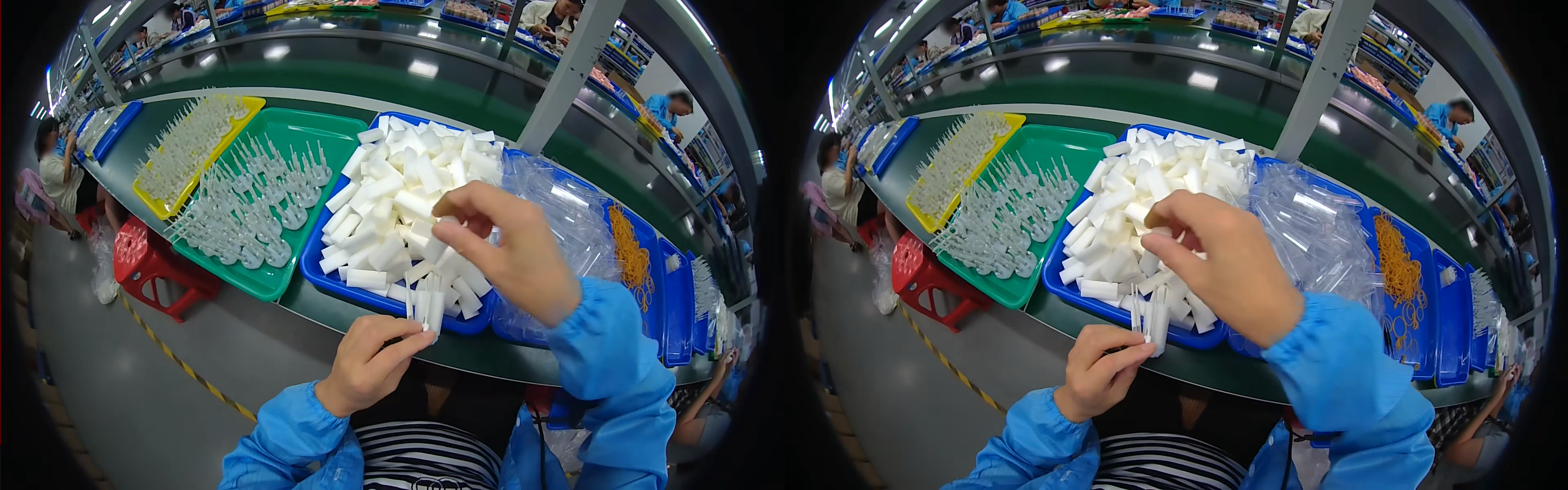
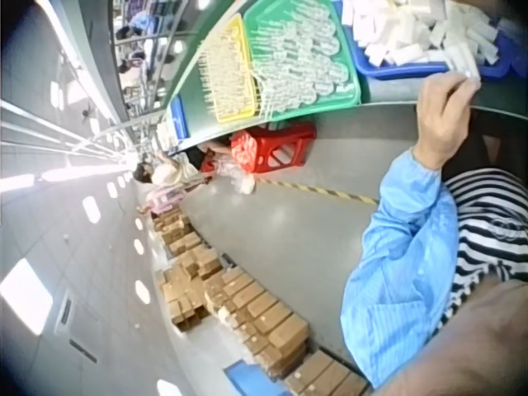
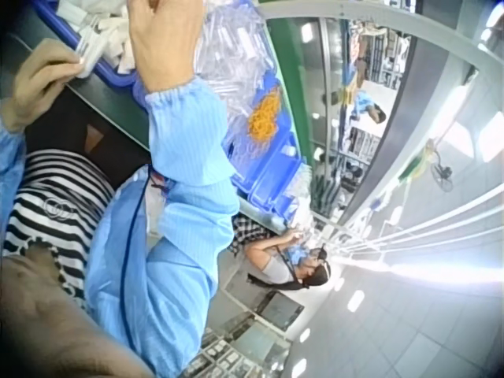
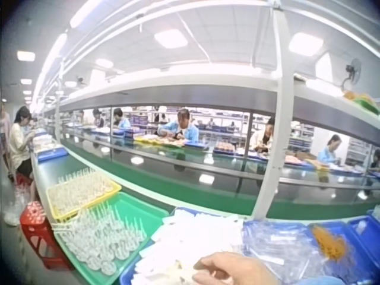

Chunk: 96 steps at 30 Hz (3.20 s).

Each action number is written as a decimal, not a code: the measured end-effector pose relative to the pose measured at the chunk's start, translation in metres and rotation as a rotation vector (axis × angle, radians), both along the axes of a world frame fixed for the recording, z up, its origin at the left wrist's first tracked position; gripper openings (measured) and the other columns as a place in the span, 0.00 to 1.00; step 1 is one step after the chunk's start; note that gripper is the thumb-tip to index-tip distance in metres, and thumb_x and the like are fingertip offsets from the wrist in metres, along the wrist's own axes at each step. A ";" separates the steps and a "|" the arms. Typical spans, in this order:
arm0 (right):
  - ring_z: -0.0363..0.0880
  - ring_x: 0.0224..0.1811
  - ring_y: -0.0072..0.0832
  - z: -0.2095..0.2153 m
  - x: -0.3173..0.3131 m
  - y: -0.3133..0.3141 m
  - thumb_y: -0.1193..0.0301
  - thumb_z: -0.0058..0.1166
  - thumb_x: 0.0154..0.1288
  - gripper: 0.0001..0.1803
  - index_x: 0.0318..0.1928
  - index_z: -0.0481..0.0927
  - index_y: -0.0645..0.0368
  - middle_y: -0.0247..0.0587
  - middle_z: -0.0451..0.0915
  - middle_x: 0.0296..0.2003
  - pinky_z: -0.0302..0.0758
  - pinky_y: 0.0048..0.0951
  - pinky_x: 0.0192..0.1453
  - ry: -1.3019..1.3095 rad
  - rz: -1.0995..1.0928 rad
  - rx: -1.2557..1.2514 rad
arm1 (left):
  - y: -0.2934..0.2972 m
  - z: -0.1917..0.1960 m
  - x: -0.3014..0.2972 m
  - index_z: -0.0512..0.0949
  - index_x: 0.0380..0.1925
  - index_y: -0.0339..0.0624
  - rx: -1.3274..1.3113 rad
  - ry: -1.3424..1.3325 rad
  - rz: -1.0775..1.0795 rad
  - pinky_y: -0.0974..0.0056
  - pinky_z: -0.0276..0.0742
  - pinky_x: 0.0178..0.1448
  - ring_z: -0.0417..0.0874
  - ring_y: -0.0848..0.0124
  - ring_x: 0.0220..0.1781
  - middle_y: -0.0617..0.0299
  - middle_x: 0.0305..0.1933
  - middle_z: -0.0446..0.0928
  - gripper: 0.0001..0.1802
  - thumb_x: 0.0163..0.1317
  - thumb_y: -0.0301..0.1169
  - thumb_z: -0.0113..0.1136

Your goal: The person assembles small white plastic components by inserting them into clear plastic tubes. They then secure the assembled units with a rubber band using a pair of scissors. The finished items are placed into a green tray on the assembly line.

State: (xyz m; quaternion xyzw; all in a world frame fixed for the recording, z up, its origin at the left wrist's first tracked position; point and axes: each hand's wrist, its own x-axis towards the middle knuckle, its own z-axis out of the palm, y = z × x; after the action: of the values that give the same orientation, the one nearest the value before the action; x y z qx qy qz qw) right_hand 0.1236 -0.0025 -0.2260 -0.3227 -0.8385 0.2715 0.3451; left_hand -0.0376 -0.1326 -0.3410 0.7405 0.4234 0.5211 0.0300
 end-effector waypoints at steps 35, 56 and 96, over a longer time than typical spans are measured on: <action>0.73 0.41 0.34 -0.019 0.017 -0.049 0.70 0.61 0.64 0.10 0.46 0.83 0.55 0.34 0.80 0.37 0.67 0.35 0.48 -0.059 0.185 -0.029 | -0.023 0.005 0.000 0.79 0.45 0.44 0.034 -0.151 0.008 0.61 0.75 0.38 0.81 0.63 0.32 0.59 0.36 0.83 0.20 0.52 0.25 0.74; 0.77 0.41 0.31 -0.037 -0.025 0.013 0.71 0.57 0.54 0.08 0.36 0.79 0.55 0.35 0.78 0.32 0.72 0.30 0.46 -0.575 0.217 0.797 | 0.014 -0.019 0.002 0.84 0.44 0.42 0.196 -0.007 0.076 0.65 0.76 0.28 0.82 0.66 0.28 0.61 0.37 0.80 0.21 0.47 0.22 0.75; 0.82 0.33 0.34 0.011 0.062 -0.044 0.75 0.58 0.65 0.13 0.51 0.80 0.60 0.45 0.80 0.33 0.78 0.31 0.39 -0.068 0.313 -0.434 | -0.014 0.024 0.012 0.85 0.47 0.47 0.054 0.244 -0.153 0.68 0.66 0.28 0.74 0.75 0.26 0.67 0.40 0.81 0.22 0.48 0.25 0.62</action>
State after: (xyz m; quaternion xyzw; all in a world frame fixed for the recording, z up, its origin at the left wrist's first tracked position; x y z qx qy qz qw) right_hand 0.1851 -0.0466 -0.2153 -0.2647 -0.8115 0.4838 0.1935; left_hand -0.0252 -0.1465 -0.3175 0.8289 0.3520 0.4347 -0.0023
